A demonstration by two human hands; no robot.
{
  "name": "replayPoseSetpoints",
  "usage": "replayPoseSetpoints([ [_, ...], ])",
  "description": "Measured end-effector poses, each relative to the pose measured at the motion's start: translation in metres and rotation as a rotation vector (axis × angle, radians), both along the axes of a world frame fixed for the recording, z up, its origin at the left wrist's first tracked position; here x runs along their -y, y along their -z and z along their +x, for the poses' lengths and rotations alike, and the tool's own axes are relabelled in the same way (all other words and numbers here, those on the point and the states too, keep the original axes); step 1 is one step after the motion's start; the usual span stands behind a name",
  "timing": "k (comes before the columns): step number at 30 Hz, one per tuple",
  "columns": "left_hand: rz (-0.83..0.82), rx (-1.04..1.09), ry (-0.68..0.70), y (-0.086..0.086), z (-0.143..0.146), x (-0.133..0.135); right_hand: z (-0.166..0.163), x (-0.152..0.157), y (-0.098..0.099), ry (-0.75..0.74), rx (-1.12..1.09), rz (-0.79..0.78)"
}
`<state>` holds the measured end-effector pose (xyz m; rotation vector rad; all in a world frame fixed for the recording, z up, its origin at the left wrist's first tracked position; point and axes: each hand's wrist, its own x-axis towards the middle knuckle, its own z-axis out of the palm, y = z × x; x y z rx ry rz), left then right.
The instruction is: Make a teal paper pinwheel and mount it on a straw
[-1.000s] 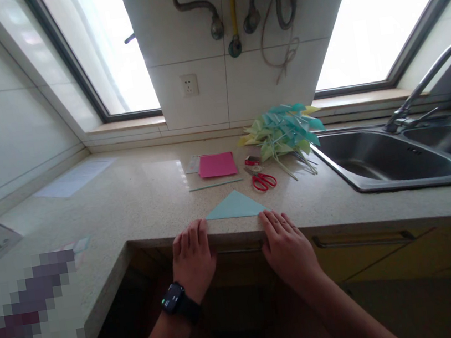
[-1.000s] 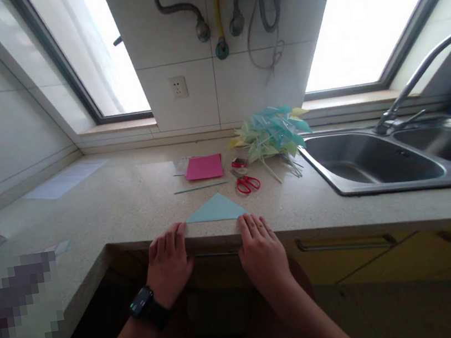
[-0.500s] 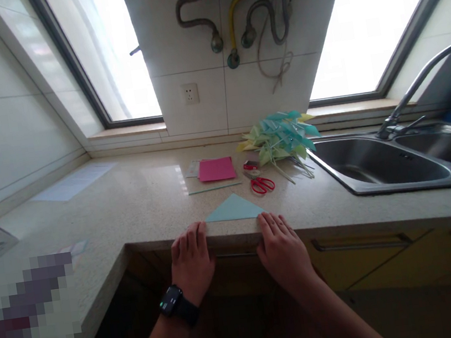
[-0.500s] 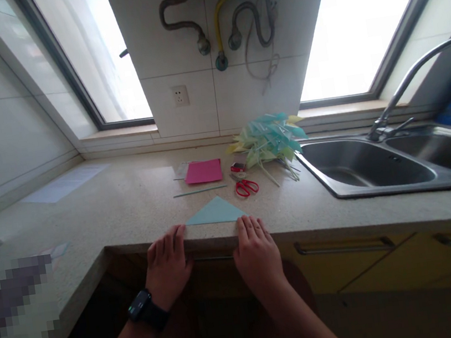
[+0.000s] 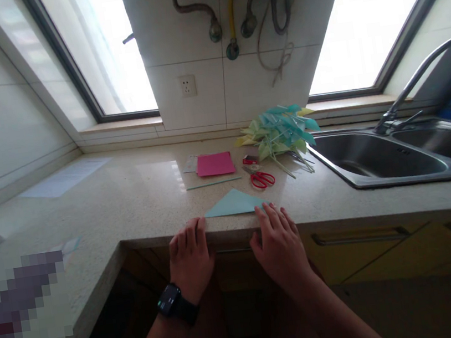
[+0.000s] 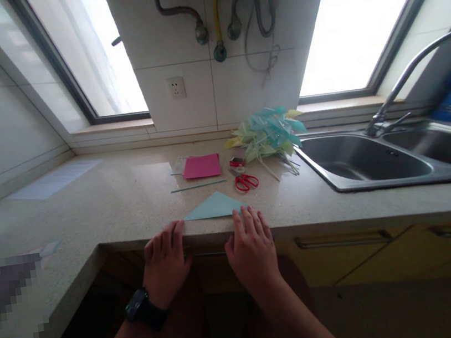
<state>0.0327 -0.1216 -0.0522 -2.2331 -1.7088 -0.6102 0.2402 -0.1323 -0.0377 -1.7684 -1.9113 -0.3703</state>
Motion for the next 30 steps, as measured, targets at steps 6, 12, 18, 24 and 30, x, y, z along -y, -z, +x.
replayPoseSetpoints([
  [6,-0.006,0.044,-0.001,0.000,0.003,0.001,-0.024,-0.002,-0.002,-0.005,-0.019,0.010],
  [12,-0.038,0.141,0.029,-0.002,0.004,0.002,-0.036,-0.009,0.008,-0.090,-0.018,-0.029],
  [18,-0.116,0.347,0.130,-0.005,-0.002,0.006,-0.024,-0.006,0.015,-0.130,-0.074,0.004],
  [24,-0.209,0.692,0.175,-0.022,-0.005,0.020,-0.004,0.002,0.025,-0.205,-0.209,0.090],
  [30,-0.460,1.094,0.197,-0.029,-0.009,0.030,0.018,0.004,0.022,-0.350,-0.346,0.165],
])
